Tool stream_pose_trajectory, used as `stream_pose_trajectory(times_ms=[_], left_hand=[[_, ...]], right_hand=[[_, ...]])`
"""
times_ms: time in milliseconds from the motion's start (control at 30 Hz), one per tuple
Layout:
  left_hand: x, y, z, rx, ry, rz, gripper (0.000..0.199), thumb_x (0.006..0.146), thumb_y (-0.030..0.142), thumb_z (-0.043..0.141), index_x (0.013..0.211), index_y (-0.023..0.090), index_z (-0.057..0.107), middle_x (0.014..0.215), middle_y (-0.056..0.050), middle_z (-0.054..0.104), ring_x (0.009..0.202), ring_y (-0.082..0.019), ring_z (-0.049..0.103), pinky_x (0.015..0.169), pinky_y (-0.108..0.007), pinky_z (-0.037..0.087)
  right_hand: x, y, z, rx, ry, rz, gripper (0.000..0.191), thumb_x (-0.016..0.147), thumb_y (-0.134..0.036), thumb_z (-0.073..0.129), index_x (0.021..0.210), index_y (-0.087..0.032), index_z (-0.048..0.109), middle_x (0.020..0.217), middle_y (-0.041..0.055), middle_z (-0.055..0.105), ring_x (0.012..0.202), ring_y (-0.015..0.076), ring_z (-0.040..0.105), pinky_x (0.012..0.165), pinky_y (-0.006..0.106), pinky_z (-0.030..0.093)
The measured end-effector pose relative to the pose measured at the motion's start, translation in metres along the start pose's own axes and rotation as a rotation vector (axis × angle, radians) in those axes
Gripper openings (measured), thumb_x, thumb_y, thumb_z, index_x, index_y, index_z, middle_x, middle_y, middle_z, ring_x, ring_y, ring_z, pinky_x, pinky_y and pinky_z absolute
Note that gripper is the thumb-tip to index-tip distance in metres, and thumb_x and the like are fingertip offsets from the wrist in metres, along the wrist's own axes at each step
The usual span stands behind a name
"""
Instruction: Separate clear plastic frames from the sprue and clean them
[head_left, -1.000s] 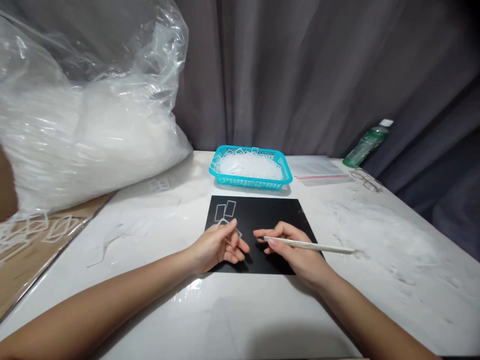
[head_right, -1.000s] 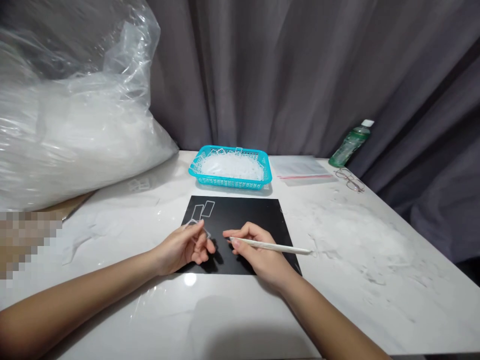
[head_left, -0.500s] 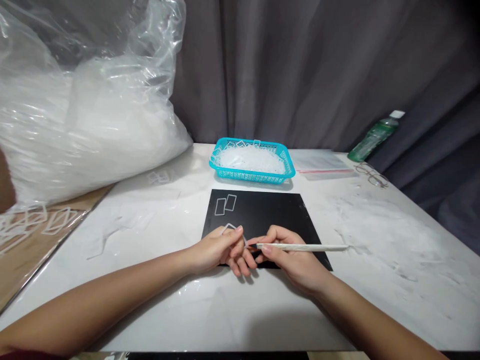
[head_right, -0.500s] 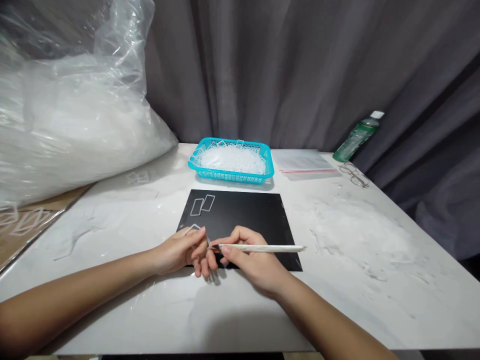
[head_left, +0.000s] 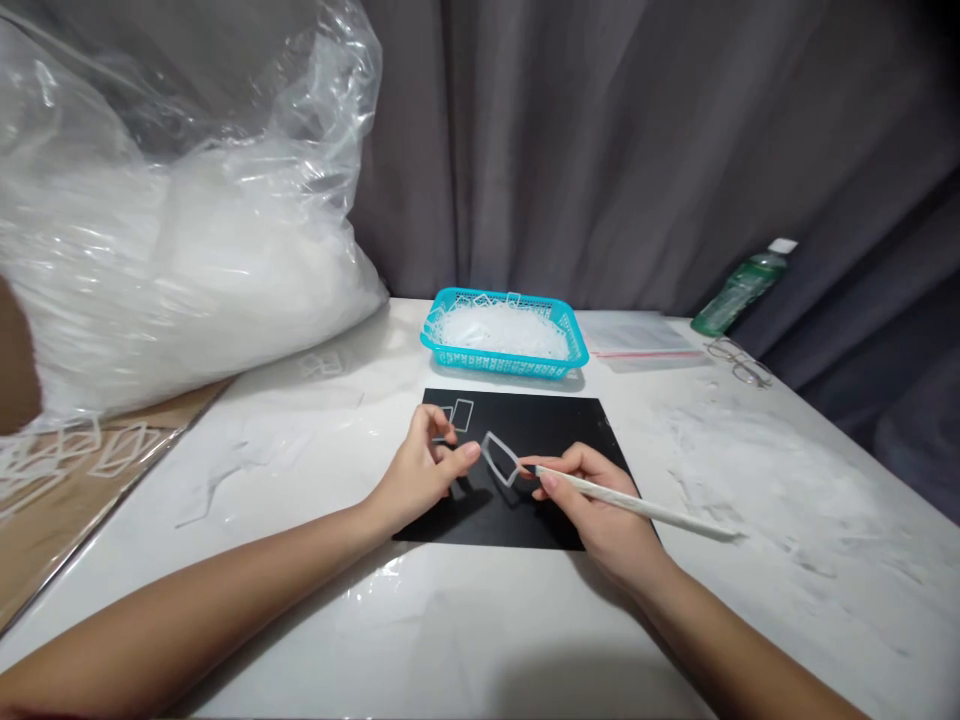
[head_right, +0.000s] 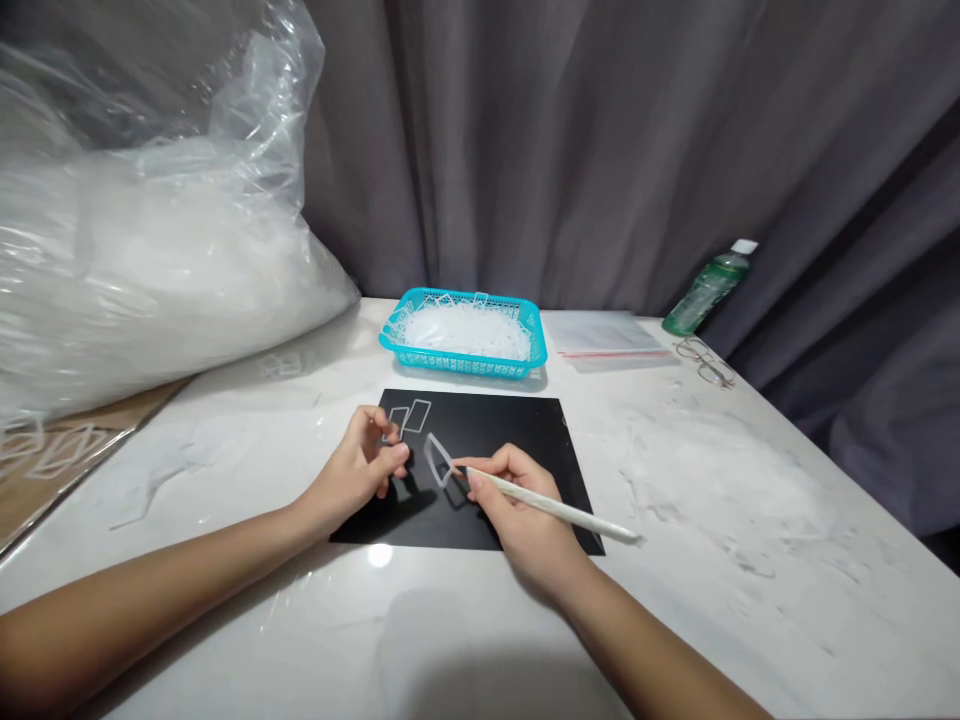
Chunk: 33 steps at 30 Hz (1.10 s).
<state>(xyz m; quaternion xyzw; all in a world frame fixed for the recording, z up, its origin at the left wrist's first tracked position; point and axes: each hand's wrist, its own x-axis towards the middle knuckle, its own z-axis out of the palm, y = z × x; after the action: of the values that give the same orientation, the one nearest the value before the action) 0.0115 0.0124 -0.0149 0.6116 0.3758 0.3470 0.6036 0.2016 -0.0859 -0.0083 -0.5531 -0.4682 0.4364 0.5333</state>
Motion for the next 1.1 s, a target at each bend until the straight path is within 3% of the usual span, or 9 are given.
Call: stream_pose_trajectory(times_ms=[167, 333, 433, 533, 633, 700, 833, 1000, 1100], left_hand=[[-0.008, 0.002, 0.003, 0.388, -0.198, 0.267, 0.027, 0.082, 0.041, 0.064, 0.072, 0.016, 0.062, 0.068, 0.0, 0.054, 0.061, -0.01, 0.052, 0.055, -0.02, 0.039], [-0.013, 0.003, 0.007, 0.461, -0.183, 0.35, 0.024, 0.088, 0.035, 0.058, 0.075, 0.017, 0.067, 0.072, -0.003, 0.06, 0.066, -0.012, 0.056, 0.057, -0.022, 0.04], [-0.009, 0.004, 0.002, 0.436, -0.13, 0.351, 0.026, 0.088, 0.036, 0.057, 0.074, 0.016, 0.064, 0.074, -0.003, 0.06, 0.066, -0.012, 0.055, 0.057, -0.021, 0.04], [0.003, 0.003, -0.01, 0.427, -0.007, 0.327, 0.028, 0.089, 0.039, 0.055, 0.073, 0.016, 0.06, 0.075, -0.002, 0.06, 0.067, -0.012, 0.055, 0.059, -0.022, 0.042], [0.021, -0.004, -0.024, 0.599, 0.046, 0.309, 0.029, 0.09, 0.039, 0.051, 0.075, 0.016, 0.06, 0.075, -0.003, 0.061, 0.067, -0.013, 0.056, 0.06, -0.023, 0.042], [0.032, -0.009, -0.033, 0.742, 0.023, 0.302, 0.029, 0.09, 0.038, 0.05, 0.075, 0.016, 0.062, 0.075, -0.003, 0.063, 0.067, -0.014, 0.057, 0.062, -0.024, 0.042], [0.046, -0.011, -0.046, 0.886, 0.0, 0.293, 0.027, 0.089, 0.038, 0.051, 0.082, 0.017, 0.066, 0.08, -0.004, 0.067, 0.072, -0.017, 0.059, 0.067, -0.026, 0.042], [0.054, 0.008, -0.075, 1.074, 0.172, 0.235, 0.032, 0.095, 0.035, 0.036, 0.1, 0.018, 0.062, 0.093, -0.007, 0.067, 0.083, -0.021, 0.06, 0.074, -0.029, 0.041], [0.061, 0.018, -0.106, 1.205, 0.191, 0.131, 0.026, 0.092, 0.031, 0.042, 0.097, 0.018, 0.064, 0.094, -0.009, 0.067, 0.085, -0.024, 0.06, 0.074, -0.031, 0.041]], right_hand=[[-0.008, -0.004, 0.008, -0.08, -0.107, -0.06, 0.016, 0.085, -0.036, 0.062, 0.08, -0.021, 0.059, 0.107, 0.0096, 0.072, 0.098, 0.0231, 0.067, 0.086, 0.037, 0.052], [-0.009, 0.004, 0.01, -0.331, -0.116, -0.211, 0.01, 0.089, -0.028, 0.054, 0.085, -0.022, 0.062, 0.105, 0.0078, 0.072, 0.098, 0.0222, 0.068, 0.085, 0.035, 0.053], [0.004, 0.006, -0.011, -0.575, 0.103, -0.367, 0.009, 0.089, -0.026, 0.051, 0.086, -0.023, 0.059, 0.107, 0.0068, 0.071, 0.099, 0.022, 0.067, 0.088, 0.036, 0.051], [0.021, -0.002, -0.058, -0.833, 0.507, -0.452, 0.01, 0.086, -0.029, 0.05, 0.088, -0.023, 0.058, 0.106, 0.0089, 0.071, 0.095, 0.0255, 0.067, 0.085, 0.039, 0.05], [0.027, -0.011, -0.118, -1.069, 0.866, -0.272, 0.014, 0.082, -0.03, 0.05, 0.089, -0.022, 0.059, 0.094, 0.0136, 0.07, 0.079, 0.0295, 0.067, 0.074, 0.042, 0.048], [0.024, -0.012, -0.152, -1.219, 0.945, -0.112, 0.014, 0.08, -0.032, 0.05, 0.084, -0.022, 0.058, 0.07, 0.0115, 0.064, 0.067, 0.0316, 0.063, 0.065, 0.044, 0.045], [0.016, -0.001, -0.182, -1.335, 0.726, 0.04, 0.013, 0.072, -0.036, 0.057, 0.067, -0.026, 0.052, 0.055, 0.0049, 0.052, 0.053, 0.027, 0.053, 0.052, 0.038, 0.037], [0.022, 0.008, -0.166, -1.476, 0.546, 0.003, 0.017, 0.081, -0.037, 0.046, 0.08, -0.022, 0.055, 0.076, 0.0127, 0.063, 0.07, 0.0302, 0.059, 0.057, 0.037, 0.037], [0.027, 0.008, -0.155, -1.482, 0.486, -0.075, 0.018, 0.082, -0.036, 0.046, 0.083, -0.021, 0.056, 0.079, 0.0122, 0.065, 0.073, 0.0285, 0.06, 0.063, 0.036, 0.041]])
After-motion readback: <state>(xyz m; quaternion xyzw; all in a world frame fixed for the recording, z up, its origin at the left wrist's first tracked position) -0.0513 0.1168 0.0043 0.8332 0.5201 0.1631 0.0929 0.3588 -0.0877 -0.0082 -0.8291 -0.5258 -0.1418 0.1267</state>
